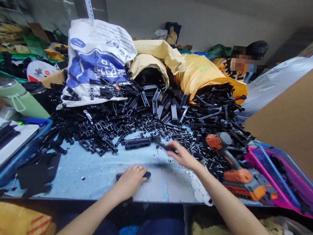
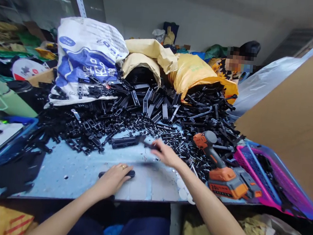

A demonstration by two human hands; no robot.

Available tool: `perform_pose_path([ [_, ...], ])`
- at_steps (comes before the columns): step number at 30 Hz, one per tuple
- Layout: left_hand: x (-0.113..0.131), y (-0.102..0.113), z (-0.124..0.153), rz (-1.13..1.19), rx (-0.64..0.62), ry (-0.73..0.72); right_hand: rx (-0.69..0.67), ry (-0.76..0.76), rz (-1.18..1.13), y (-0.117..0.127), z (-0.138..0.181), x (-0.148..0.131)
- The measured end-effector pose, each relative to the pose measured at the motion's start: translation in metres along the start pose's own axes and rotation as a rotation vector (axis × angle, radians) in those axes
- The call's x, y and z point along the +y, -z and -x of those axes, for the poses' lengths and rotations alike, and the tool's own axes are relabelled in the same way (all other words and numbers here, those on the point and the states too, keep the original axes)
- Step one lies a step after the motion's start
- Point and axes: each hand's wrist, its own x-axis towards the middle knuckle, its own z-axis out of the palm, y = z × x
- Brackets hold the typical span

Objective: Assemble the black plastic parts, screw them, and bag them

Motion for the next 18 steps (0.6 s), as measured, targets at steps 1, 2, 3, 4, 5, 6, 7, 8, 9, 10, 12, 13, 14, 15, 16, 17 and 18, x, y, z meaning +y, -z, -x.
perform_pose_path([
  [1,0.000,0.001,-0.002,0.032,-0.023,-0.006,-0.111,0.055,0.033,-0.007,0.021,-0.003],
  [2,-0.001,0.003,-0.003,0.060,-0.045,-0.010,-0.236,0.130,0.121,-0.013,0.039,-0.006],
  [3,-0.001,0.005,-0.003,0.081,-0.067,-0.013,-0.343,0.198,0.241,-0.020,0.053,-0.006],
  [4,-0.002,0.007,-0.003,0.093,-0.084,-0.013,-0.425,0.253,0.379,-0.026,0.064,-0.006],
  [5,-0.001,0.008,-0.003,0.096,-0.093,-0.012,-0.478,0.290,0.518,-0.032,0.071,-0.006],
  [6,-0.001,0.009,-0.003,0.094,-0.094,-0.009,-0.496,0.302,0.637,-0.037,0.075,-0.005],
  [7,0.000,0.010,-0.003,0.088,-0.090,-0.005,-0.482,0.292,0.717,-0.041,0.076,-0.004],
  [8,0.001,0.010,-0.003,0.081,-0.084,-0.005,-0.459,0.280,0.772,-0.044,0.076,-0.005],
  [9,0.003,0.010,-0.002,0.075,-0.073,-0.005,-0.431,0.276,0.812,-0.046,0.076,-0.006],
  [10,0.004,0.010,-0.001,0.072,-0.056,-0.006,-0.398,0.278,0.847,-0.047,0.076,-0.008],
  [12,0.005,0.009,0.001,0.072,-0.012,-0.008,-0.338,0.291,0.903,-0.047,0.078,-0.016],
  [13,0.006,0.009,0.002,0.074,0.011,-0.010,-0.315,0.299,0.924,-0.047,0.079,-0.020],
  [14,0.006,0.008,0.003,0.075,0.032,-0.013,-0.295,0.306,0.943,-0.046,0.081,-0.025],
  [15,0.006,0.007,0.004,0.074,0.050,-0.021,-0.279,0.312,0.958,-0.046,0.082,-0.029],
  [16,0.006,0.006,0.004,0.071,0.061,-0.033,-0.266,0.319,0.968,-0.046,0.083,-0.033],
  [17,0.005,0.006,0.005,0.070,0.071,-0.045,-0.254,0.325,0.976,-0.046,0.084,-0.036],
  [18,0.005,0.005,0.005,0.070,0.079,-0.057,-0.244,0.330,0.982,-0.046,0.084,-0.039],
])
